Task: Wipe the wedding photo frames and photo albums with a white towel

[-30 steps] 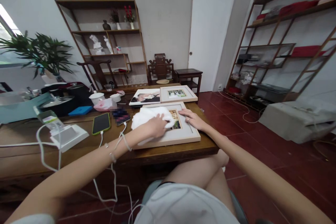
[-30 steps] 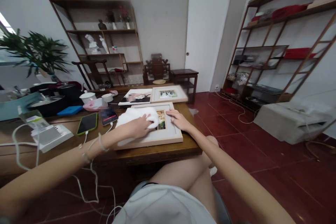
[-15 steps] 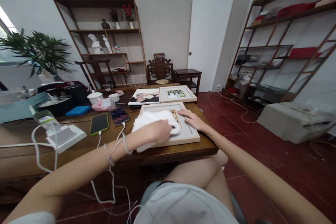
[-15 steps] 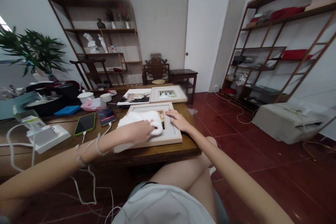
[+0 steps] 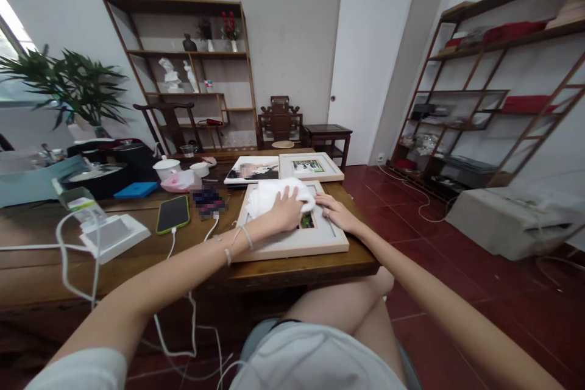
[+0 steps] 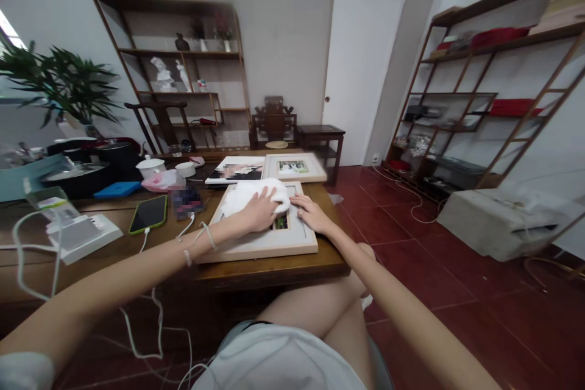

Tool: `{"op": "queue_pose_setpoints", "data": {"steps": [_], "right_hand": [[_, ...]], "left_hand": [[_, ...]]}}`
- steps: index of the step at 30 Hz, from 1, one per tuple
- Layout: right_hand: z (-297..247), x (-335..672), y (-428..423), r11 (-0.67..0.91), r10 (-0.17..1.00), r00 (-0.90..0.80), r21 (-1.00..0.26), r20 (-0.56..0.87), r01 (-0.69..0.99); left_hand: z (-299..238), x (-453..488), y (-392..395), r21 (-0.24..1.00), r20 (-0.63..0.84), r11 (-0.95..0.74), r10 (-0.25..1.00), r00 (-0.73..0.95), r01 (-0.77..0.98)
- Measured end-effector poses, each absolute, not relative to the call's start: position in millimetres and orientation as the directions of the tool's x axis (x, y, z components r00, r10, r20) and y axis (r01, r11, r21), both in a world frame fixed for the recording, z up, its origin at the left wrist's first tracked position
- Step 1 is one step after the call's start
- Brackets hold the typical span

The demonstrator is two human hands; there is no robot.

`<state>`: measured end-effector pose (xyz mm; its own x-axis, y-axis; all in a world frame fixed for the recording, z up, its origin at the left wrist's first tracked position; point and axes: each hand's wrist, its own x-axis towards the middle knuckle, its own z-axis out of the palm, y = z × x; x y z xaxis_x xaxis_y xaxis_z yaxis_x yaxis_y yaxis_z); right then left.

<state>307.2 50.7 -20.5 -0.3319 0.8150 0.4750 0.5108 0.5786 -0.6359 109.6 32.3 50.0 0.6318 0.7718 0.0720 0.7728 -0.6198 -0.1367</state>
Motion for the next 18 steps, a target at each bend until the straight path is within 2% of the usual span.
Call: {"op": "queue_pose_setpoints", "data": {"steps": [3,6,8,12,18], "right_hand": [[-19,307,49,0.567,0.823,-0.331,-0.642,0.461,0.516],[-15,307,46,0.558,0.83,-0.335,-0.642,0.446,0.526],[-13,307,45,0.552,0.834,-0.334,-0.642,0.439,0.533],[-14,306,46,0.546,0.838,-0.329,-0.651,0.436,0.528],[-15,306,48,0.546,0.838,-0.338,-0.671,0.429,0.502]], "left_hand": [[52,113,71,-0.195,0.145,-0.667,0.705,0.694,0.719],[55,121,93,-0.229,0.099,-0.785,0.569,0.816,0.575],[55,126,99,-0.255,0.097,-0.806,0.528,0.843,0.534],[53,125,96,-0.293,0.107,-0.749,0.592,0.799,0.595],[69,84,85,-0.218,0.063,-0.65,0.735,0.675,0.728]]}}
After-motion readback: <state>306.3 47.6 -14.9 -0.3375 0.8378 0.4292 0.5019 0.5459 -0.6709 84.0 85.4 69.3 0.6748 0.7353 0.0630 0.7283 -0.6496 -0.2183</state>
